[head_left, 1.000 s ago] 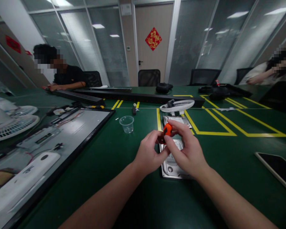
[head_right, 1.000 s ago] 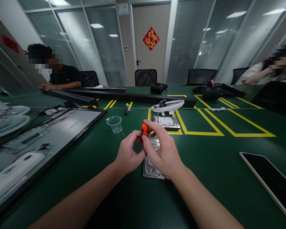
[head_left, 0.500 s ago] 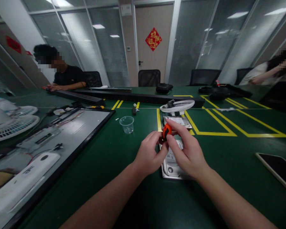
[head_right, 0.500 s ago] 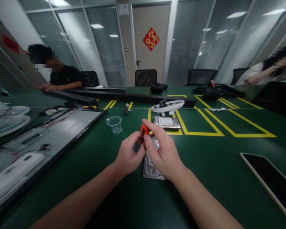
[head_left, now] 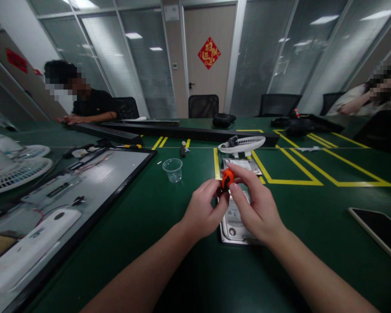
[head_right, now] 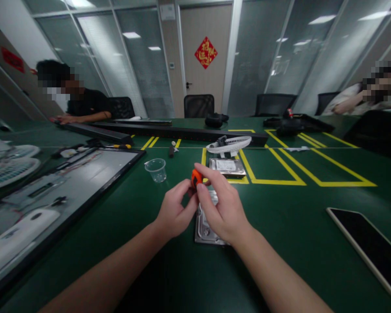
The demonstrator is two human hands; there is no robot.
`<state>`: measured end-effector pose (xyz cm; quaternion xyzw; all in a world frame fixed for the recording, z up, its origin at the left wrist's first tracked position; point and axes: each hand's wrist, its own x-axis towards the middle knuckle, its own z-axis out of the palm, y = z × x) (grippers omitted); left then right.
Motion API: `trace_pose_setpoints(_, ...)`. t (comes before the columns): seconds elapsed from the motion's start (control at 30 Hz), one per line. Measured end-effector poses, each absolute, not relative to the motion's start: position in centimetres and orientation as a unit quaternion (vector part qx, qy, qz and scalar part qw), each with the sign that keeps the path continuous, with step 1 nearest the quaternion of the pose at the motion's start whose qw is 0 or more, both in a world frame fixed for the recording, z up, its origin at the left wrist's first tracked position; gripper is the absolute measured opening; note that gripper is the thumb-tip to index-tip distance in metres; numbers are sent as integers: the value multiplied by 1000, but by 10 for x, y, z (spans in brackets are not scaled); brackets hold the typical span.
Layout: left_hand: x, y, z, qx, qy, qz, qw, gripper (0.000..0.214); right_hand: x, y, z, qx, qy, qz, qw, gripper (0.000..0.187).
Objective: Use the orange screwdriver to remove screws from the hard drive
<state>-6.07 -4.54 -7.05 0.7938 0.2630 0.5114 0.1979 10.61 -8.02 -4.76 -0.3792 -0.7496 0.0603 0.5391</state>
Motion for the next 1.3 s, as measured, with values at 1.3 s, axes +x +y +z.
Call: trace_pose_setpoints(1.3, -60, -46, -73, 799, 257, 516, 169, 5, 105, -80, -47, -373, -745, 34, 551, 48)
